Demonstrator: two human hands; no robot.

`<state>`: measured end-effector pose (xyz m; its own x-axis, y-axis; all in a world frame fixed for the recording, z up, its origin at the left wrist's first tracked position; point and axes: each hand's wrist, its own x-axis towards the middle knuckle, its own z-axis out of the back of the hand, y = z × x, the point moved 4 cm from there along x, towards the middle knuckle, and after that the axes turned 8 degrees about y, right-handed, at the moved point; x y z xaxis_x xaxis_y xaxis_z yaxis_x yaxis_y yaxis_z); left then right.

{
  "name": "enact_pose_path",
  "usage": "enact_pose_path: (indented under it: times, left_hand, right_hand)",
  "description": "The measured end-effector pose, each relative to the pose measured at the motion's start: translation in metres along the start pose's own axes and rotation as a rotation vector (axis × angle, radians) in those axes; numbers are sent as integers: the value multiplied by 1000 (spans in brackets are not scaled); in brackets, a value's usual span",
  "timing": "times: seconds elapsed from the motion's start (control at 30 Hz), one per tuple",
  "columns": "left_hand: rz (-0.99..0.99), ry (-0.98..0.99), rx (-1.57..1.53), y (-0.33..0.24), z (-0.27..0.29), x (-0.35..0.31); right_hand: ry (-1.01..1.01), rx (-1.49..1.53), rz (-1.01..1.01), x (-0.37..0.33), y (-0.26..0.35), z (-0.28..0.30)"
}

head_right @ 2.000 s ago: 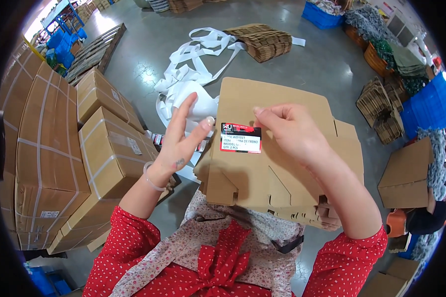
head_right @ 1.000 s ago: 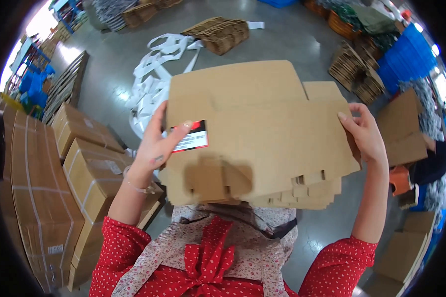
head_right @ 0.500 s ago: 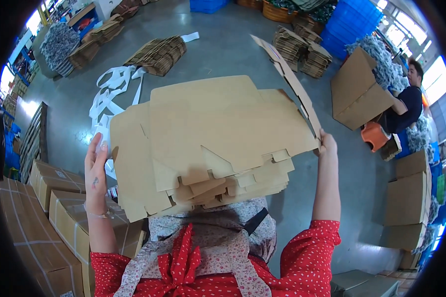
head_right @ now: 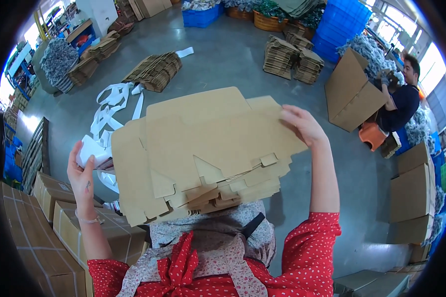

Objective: Applying red and white adhesive labels to flat cardboard box components.

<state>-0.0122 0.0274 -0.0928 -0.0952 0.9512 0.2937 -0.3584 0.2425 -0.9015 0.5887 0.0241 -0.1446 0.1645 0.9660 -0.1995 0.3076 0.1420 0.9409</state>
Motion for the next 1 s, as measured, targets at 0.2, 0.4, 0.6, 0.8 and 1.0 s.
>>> enact_pose_path:
  times: [0.2,0.4,0.6,0.8,1.0]
  left_hand:
    - [-142,-67,-91,-36,19,-2]
    - [-245,-92,36,-94,47,-4]
    - [-319,-83,-192,-128,40,1]
    - [-264,-5,-319,-125,55,-2]
    - [2,153,-376,-94,51,-10]
  right_hand:
    - [356,-1112,46,-5,16,-83]
    - [268,-1351,662,-42,52,-217]
    - [887,-460,808,-109,5,-420]
    - [866,-363,789,-110,-8,-462]
    - [767,-429,718,-104,-20,-457]
